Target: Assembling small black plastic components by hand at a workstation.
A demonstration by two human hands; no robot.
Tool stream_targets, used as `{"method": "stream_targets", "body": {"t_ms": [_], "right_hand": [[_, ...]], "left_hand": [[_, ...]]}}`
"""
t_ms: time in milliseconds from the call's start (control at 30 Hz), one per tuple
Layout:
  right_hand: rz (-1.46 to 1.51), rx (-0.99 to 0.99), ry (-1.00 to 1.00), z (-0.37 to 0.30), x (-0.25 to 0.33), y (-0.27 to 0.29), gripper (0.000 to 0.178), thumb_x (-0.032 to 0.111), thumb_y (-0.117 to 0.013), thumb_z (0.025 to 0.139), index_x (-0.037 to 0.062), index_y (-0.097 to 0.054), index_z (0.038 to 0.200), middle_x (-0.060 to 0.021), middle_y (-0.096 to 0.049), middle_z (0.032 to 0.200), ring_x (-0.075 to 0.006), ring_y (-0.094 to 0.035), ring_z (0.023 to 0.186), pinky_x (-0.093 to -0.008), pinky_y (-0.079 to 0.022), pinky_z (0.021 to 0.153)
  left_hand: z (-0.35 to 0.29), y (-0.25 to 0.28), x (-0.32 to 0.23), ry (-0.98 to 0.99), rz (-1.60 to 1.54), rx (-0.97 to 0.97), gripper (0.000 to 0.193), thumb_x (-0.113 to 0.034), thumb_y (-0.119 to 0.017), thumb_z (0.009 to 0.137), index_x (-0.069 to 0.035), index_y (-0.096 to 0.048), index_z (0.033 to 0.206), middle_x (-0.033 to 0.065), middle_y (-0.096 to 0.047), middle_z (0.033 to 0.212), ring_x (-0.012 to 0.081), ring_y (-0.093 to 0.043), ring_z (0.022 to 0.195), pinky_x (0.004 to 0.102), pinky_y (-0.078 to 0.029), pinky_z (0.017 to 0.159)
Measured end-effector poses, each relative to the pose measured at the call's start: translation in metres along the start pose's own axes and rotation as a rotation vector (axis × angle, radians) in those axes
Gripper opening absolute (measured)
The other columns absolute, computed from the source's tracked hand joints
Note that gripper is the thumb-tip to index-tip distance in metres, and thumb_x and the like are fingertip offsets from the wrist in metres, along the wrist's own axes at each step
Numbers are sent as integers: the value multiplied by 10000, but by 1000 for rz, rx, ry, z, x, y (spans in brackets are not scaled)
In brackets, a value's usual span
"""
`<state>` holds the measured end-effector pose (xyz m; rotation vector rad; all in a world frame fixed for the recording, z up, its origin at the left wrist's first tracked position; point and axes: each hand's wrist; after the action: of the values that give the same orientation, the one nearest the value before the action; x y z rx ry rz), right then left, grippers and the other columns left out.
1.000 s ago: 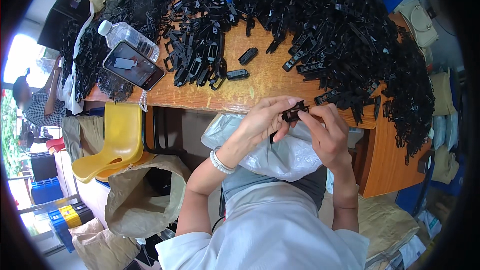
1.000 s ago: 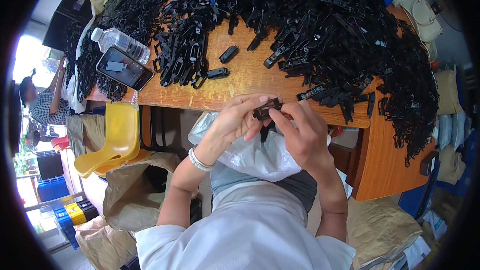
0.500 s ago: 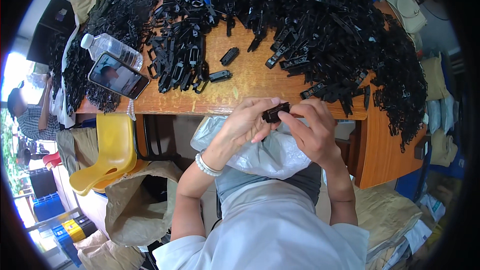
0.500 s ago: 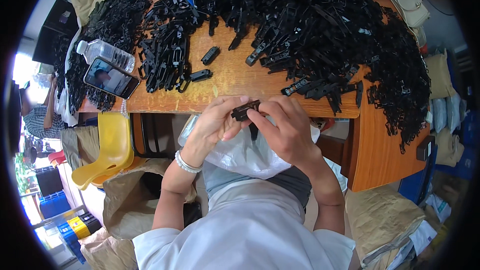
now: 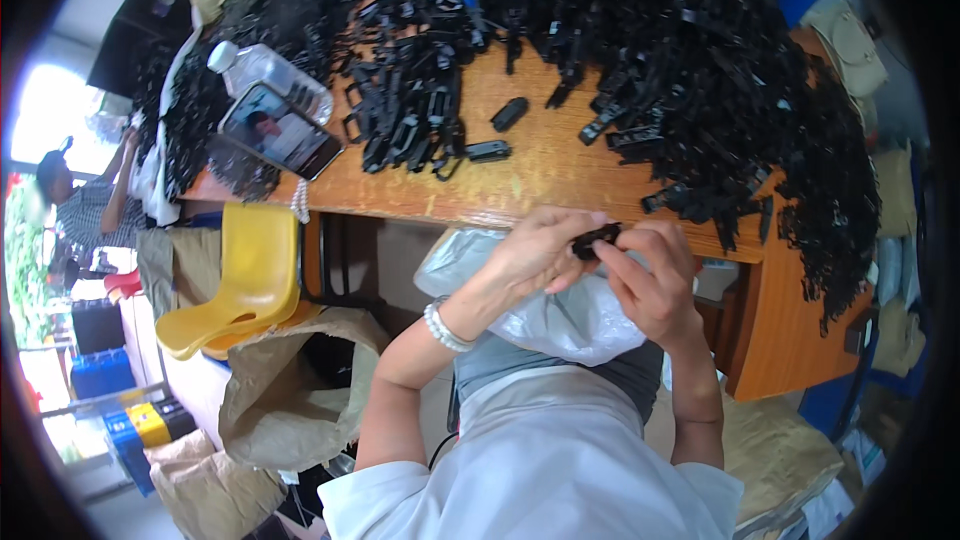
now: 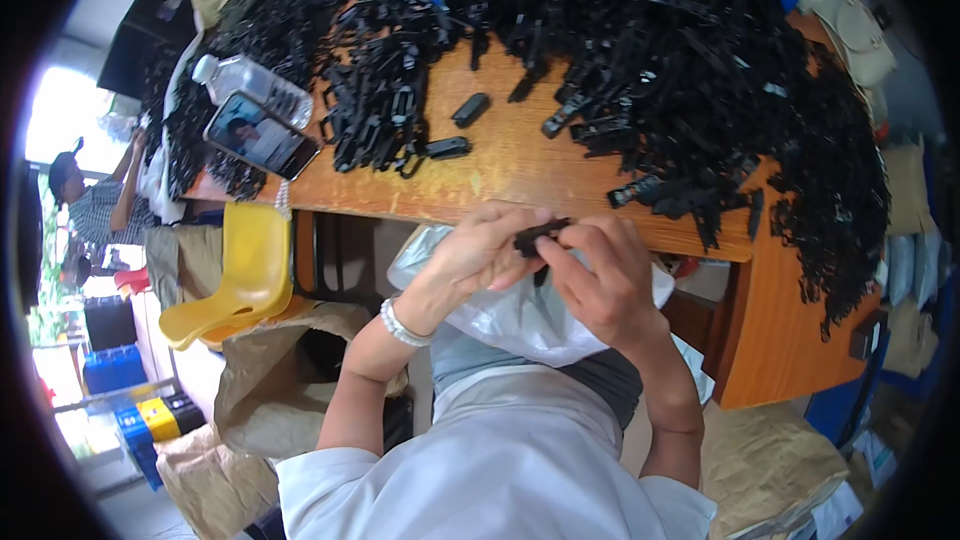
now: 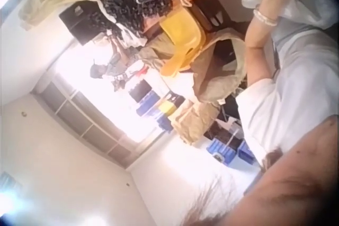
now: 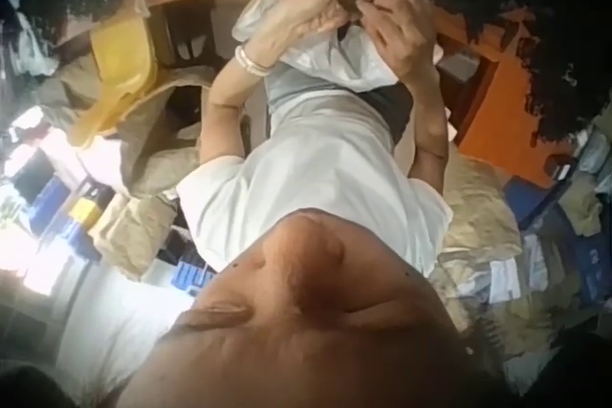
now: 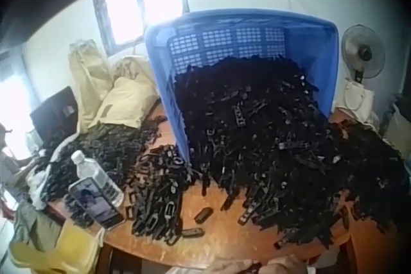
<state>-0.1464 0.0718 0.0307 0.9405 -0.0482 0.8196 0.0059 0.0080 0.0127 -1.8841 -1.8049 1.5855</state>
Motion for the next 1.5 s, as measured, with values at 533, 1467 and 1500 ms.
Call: {"method": "stream_targets", "body": {"t_ms": [533,1467,1500], "right_hand": [[-88,63,32,4,0,-1,286,0,-660,581,36,-611,861,-58,-488,845,-237,-509,776,-352,-382,634],[199,-29,-159,-4,-3,3,226,156,-706,667,43,-600,831,-85,-560,1004,-286,-508,972,-381,-412,800],[214,-30,-167,-4,-4,3,226,186,-700,683,30,-596,809,-95,-563,994,-291,-506,972,-384,-415,808]], "left_hand": [[-1,5,-3,10,48,42,277,-193,-485,895,64,-585,872,124,-528,586,103,-393,308,196,-255,267],[-4,8,-1,-34,245,182,320,-252,-517,898,33,-637,816,5,-461,473,31,-306,319,181,-271,344],[-5,7,-1,-33,245,183,320,-252,-517,898,33,-637,816,5,-461,473,31,-306,319,181,-271,344]]}}
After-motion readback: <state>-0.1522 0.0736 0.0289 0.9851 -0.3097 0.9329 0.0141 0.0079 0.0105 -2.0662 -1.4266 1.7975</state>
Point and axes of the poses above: each hand's wrist, its own z-axis towards the middle knuckle, its own y-axis out of the back of the hand, x = y × z
